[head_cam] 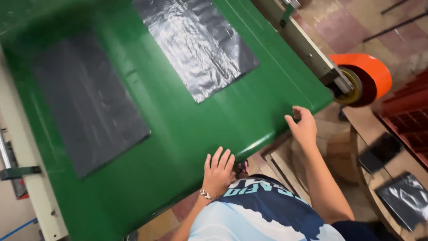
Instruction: Picking up plastic bags from a conveyor belt, folding them, and stacking them into a crate.
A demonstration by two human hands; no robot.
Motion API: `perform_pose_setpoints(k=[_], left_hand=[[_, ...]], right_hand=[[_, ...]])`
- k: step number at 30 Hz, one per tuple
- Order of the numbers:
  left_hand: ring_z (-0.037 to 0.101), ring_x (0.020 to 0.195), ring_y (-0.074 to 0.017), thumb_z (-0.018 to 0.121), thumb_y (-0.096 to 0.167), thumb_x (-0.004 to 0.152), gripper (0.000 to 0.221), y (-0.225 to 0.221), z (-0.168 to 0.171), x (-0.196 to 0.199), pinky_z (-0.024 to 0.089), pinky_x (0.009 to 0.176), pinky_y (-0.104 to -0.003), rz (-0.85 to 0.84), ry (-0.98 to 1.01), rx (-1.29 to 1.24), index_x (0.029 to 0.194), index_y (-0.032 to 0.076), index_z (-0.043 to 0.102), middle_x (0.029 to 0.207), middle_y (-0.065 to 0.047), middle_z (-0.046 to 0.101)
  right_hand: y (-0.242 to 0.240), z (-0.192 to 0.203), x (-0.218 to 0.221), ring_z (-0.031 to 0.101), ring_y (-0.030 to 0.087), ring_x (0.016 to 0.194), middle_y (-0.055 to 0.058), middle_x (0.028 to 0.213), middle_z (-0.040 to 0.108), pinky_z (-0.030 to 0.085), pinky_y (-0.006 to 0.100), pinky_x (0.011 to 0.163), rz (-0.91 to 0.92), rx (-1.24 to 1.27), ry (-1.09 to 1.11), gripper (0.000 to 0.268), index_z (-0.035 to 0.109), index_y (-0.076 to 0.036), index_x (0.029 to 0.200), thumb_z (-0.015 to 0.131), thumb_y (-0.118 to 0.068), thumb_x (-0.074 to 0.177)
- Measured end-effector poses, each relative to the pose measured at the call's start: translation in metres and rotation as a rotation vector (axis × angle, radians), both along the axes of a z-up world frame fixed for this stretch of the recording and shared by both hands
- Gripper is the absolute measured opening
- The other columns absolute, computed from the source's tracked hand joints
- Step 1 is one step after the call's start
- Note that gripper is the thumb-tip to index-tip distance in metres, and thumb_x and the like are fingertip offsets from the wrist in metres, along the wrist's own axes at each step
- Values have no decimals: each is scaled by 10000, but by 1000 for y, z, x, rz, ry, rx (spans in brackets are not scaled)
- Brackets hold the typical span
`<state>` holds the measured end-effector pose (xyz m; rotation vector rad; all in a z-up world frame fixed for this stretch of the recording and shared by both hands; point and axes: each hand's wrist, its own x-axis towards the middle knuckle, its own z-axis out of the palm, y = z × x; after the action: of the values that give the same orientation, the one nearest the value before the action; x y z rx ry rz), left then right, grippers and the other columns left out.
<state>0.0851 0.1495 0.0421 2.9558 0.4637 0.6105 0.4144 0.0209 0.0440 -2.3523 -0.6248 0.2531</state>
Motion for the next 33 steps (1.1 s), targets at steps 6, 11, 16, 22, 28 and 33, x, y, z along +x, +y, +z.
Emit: perform_pose_setpoints(k=[6, 11, 16, 22, 28, 33], left_hand=[[494, 1370, -288, 443, 256, 981, 367, -6, -22, 25, 375, 1083, -558, 34, -115, 210, 1317, 167, 561, 1447, -72, 535], [593, 1231, -267, 459, 185, 1002, 253, -12, -45, 46, 451, 995, -486, 24, -190, 244, 1210, 165, 601, 1270, -63, 618], [631, 972, -220, 495, 176, 996, 117, -16, -58, 62, 473, 760, -362, -58, -229, 275, 971, 191, 609, 976, -5, 605], [526, 824, -181, 556, 295, 824, 74, -6, -36, 60, 439, 662, -326, -283, -191, -117, 850, 227, 544, 838, 48, 492], [665, 851, -244, 745, 269, 850, 133, 59, 71, 68, 543, 748, -340, -166, -290, -750, 852, 168, 659, 857, 8, 651], [667, 1035, -335, 771, 149, 831, 304, 162, 78, 98, 514, 925, -418, 334, -477, -1005, 1052, -35, 673, 1033, -245, 694]], right_hand=[[-3, -3, 20, 699, 319, 967, 177, 1116, 661, 546, 474, 842, -70, -19, -78, 485, 622, -19, 1247, 788, -298, 886], [-12, -4, 17, 676, 354, 1004, 139, 1147, 569, 551, 515, 856, -227, -175, 58, 692, 528, -35, 1250, 846, -461, 807], [-44, -67, 31, 665, 351, 960, 218, 1144, 530, 616, 410, 601, -392, 179, 428, 817, 389, -20, 1253, 944, -389, 781], [-65, -46, 41, 585, 205, 904, 135, 1043, 613, 515, 323, 682, -230, 326, 403, 496, 579, -39, 1284, 813, -180, 870], [5, -3, 98, 672, 74, 695, 57, 861, 668, 572, 197, 593, 26, 663, 692, 194, 671, -75, 1132, 643, -102, 942], [157, 58, 127, 746, 165, 684, 110, 841, 732, 582, 213, 535, 186, 584, 882, 448, 644, -111, 1047, 459, -519, 1055]])
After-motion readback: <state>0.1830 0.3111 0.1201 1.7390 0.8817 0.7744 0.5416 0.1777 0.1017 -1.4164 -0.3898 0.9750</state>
